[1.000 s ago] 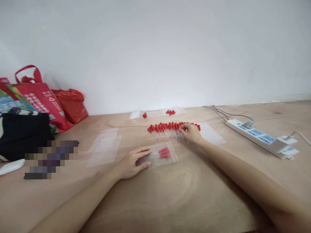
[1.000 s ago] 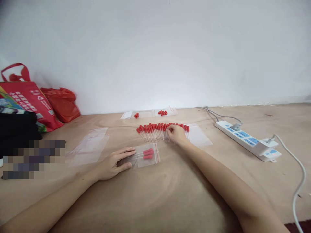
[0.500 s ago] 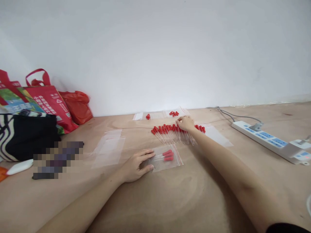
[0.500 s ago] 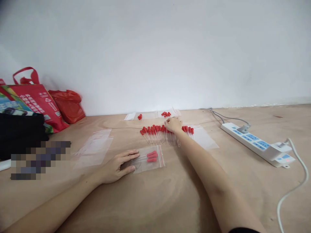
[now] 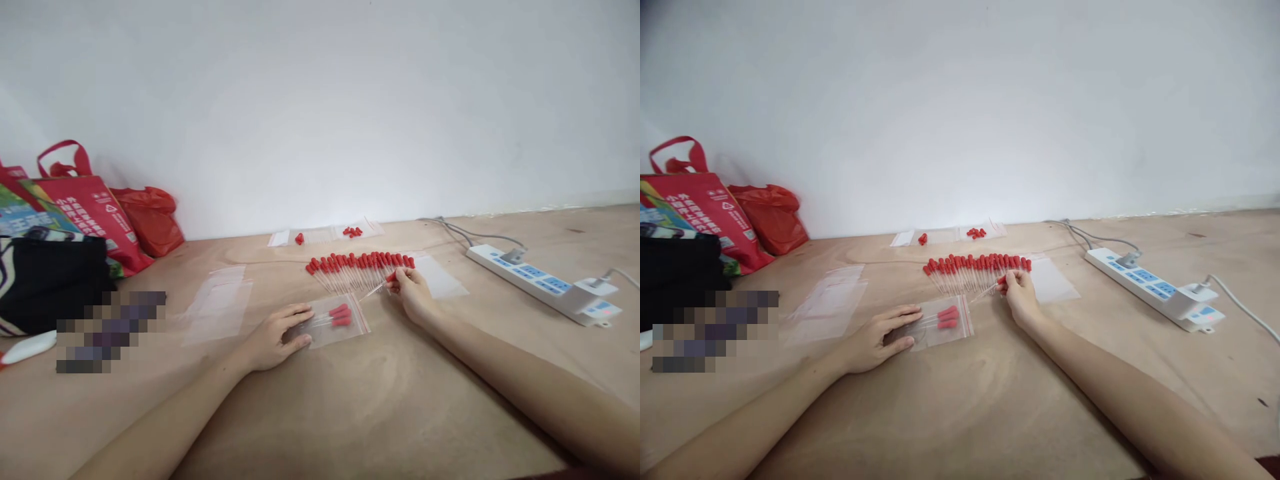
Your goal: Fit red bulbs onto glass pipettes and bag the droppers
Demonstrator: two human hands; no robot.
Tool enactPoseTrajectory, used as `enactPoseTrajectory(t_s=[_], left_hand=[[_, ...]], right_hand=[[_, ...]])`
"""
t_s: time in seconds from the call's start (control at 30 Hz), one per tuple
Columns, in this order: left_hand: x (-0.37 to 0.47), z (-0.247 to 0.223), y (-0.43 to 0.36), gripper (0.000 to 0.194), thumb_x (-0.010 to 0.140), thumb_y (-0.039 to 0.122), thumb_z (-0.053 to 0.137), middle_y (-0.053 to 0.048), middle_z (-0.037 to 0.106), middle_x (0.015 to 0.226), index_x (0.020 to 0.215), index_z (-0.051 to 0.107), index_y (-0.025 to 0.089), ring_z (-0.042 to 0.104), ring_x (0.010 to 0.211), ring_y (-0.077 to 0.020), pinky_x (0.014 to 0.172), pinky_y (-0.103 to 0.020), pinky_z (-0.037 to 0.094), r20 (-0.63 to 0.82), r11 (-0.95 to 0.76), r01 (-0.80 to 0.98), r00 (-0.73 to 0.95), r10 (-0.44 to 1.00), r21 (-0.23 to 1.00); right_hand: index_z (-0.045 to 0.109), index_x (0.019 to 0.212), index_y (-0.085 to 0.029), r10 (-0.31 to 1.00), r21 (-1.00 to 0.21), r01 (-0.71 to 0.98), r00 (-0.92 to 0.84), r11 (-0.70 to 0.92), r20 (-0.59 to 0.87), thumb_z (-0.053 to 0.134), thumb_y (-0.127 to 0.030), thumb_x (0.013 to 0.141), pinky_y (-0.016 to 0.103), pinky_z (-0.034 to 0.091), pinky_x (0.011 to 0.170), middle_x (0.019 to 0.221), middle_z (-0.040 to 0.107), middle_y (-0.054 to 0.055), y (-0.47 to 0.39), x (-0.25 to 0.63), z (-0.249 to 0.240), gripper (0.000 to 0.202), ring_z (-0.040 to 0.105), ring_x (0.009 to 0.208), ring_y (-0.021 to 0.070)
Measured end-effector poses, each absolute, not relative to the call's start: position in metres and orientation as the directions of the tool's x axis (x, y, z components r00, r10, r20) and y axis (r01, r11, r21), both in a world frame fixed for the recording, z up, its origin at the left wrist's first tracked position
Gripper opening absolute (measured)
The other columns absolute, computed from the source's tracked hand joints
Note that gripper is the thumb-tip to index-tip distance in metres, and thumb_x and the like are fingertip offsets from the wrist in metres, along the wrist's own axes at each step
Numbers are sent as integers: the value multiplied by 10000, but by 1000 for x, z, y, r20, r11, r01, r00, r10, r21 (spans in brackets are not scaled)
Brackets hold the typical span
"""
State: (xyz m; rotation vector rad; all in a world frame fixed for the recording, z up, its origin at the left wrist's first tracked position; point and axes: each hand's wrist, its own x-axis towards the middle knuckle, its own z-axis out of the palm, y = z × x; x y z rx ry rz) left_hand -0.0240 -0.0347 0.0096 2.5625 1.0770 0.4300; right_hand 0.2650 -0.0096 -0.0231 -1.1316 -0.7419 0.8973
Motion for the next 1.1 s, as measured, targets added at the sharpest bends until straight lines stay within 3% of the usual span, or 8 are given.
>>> enactPoseTrajectory(t_s=[0.2, 0.4, 0.53, 0.67, 0.8, 0.97, 1.1], left_hand=[[-25, 7, -34, 409, 812, 400, 464, -53, 439, 1282, 1183, 488, 230, 416, 1161, -205, 973, -365, 336, 134, -663, 641, 672, 728, 387], [-26, 9, -36, 528, 818, 416, 450, -38, 379, 1329, 1300, 311, 249, 371, 1195, -205, 990, -370, 311, 122, -649, 657, 660, 741, 384], [-25, 12, -39, 555, 819, 403, 453, -36, 362, 1340, 1319, 265, 254, 373, 1194, -206, 988, -367, 314, 102, -632, 658, 656, 748, 408], [-25, 10, -37, 549, 824, 401, 450, -34, 363, 1340, 1319, 263, 255, 370, 1197, -203, 992, -368, 307, 131, -652, 637, 667, 734, 411], [-26, 7, -35, 548, 824, 393, 454, -27, 370, 1336, 1319, 263, 256, 369, 1197, -196, 996, -357, 305, 155, -672, 619, 679, 718, 406], [-26, 8, -35, 538, 824, 394, 453, -30, 369, 1337, 1312, 281, 246, 368, 1197, -197, 997, -358, 304, 157, -675, 620, 679, 717, 400], [-26, 8, -36, 516, 823, 404, 453, -39, 387, 1324, 1294, 324, 236, 377, 1190, -196, 995, -362, 306, 149, -666, 633, 671, 726, 394]], right_hand=[[442, 646, -191, 899, -940, -303, 438, 158, 11, 495, -285, 720, 204, 411, 485, 576, 545, -39, -8, 255, -20, 130, 510, 465, 70], [449, 669, -199, 981, -931, -359, 194, 60, -11, 596, -339, 639, 218, 436, 531, 545, 544, -48, -20, 232, -17, 205, 546, 517, 93], [497, 740, -184, 1000, -976, -216, -1, 11, 11, 655, -341, 597, 181, 364, 380, 565, 543, -55, -26, 224, -14, 264, 455, 391, 51], [515, 802, -178, 996, -997, -75, -87, -36, -30, 679, -313, 567, 153, 270, 277, 687, 589, -23, -27, 220, -12, 316, 393, 343, 28], [489, 787, -187, 997, -999, -30, -74, -33, -31, 656, -260, 597, 157, 325, 312, 677, 607, -12, -24, 215, -16, 263, 481, 401, 63], [457, 752, -200, 1000, -989, 148, 13, 14, 16, 620, -261, 635, 177, 330, 331, 530, 560, -39, -19, 212, -23, 209, 470, 378, 83], [473, 684, -188, 994, -974, 203, -57, 102, 93, 575, -264, 666, 188, 365, 393, 553, 564, -18, -19, 214, -25, 129, 506, 454, 93]])
